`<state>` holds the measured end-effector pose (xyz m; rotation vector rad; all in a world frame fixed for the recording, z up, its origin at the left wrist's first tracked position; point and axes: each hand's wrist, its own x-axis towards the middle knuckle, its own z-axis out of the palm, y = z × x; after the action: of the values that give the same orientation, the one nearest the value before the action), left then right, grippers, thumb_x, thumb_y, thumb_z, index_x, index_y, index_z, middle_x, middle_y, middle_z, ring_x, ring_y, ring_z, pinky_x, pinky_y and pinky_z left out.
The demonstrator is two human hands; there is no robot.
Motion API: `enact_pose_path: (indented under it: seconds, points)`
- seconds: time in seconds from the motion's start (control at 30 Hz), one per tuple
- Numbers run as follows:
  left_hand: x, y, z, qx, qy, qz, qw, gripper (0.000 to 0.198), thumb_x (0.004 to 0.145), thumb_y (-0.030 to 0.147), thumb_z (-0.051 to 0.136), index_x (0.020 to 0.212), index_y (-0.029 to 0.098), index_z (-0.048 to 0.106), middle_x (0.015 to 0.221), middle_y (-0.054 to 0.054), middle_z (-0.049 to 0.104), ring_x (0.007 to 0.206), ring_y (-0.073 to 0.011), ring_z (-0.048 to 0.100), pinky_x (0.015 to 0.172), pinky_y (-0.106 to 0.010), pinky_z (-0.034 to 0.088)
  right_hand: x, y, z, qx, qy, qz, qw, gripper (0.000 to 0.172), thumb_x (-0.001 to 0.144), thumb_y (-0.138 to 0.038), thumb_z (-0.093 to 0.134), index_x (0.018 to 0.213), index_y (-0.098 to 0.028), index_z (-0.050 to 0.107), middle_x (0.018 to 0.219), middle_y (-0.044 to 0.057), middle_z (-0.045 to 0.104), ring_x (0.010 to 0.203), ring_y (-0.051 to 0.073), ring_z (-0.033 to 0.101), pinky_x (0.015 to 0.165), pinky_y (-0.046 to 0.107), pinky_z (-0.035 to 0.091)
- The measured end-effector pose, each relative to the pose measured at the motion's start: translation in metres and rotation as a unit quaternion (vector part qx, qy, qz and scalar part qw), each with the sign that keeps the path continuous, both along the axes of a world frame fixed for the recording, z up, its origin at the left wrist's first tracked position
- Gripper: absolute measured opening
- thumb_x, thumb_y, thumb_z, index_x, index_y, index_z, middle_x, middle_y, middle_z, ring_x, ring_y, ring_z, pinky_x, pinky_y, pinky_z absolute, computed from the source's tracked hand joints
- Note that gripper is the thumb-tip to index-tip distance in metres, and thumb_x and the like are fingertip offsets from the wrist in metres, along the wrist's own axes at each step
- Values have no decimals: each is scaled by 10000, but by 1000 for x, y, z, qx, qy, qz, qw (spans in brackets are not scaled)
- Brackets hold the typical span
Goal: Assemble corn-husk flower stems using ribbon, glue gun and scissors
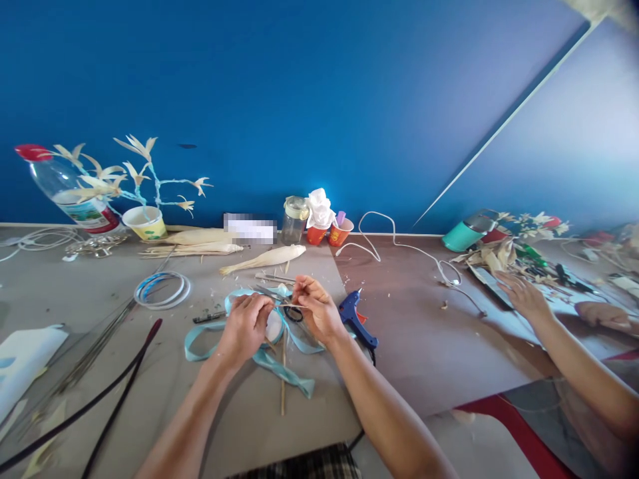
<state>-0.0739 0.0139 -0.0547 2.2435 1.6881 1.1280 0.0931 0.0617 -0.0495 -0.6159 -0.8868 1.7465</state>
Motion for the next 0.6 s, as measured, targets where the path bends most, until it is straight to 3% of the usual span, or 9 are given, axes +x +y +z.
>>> enact_pose_path:
  seconds: [0.17,0.37,0.47,0.6]
  points:
    - [0,0,4,-21,-44,16,999,211,908,277,408,764,196,539,702,-26,628,683,-178,571,690,-312,415,1,1,-9,109,-136,-8,985,302,704,-174,653,997,-242,680,841,-3,512,683,91,479,625,219,421]
    - [0,1,4,-41,-51,22,998,239,900,280,402,727,194,543,645,-12,601,632,-164,552,643,-296,406,4,-8,0,293,-246,14,924,222,791,-236,612,982,-272,719,867,39,552,818,159,525,728,287,449]
    - [0,0,3,-35,-44,14,998,245,903,274,394,735,194,553,651,-13,607,634,-161,554,643,-293,404,6,-12,7,329,-274,5,904,174,806,-239,598,908,-276,735,832,40,611,801,175,555,747,314,451]
    - [0,-2,4,-22,-28,17,999,226,900,259,396,752,195,556,673,-16,622,658,-170,567,677,-311,409,5,-12,6,326,-286,-15,901,139,807,-257,588,835,-247,724,768,38,628,751,177,567,734,318,453]
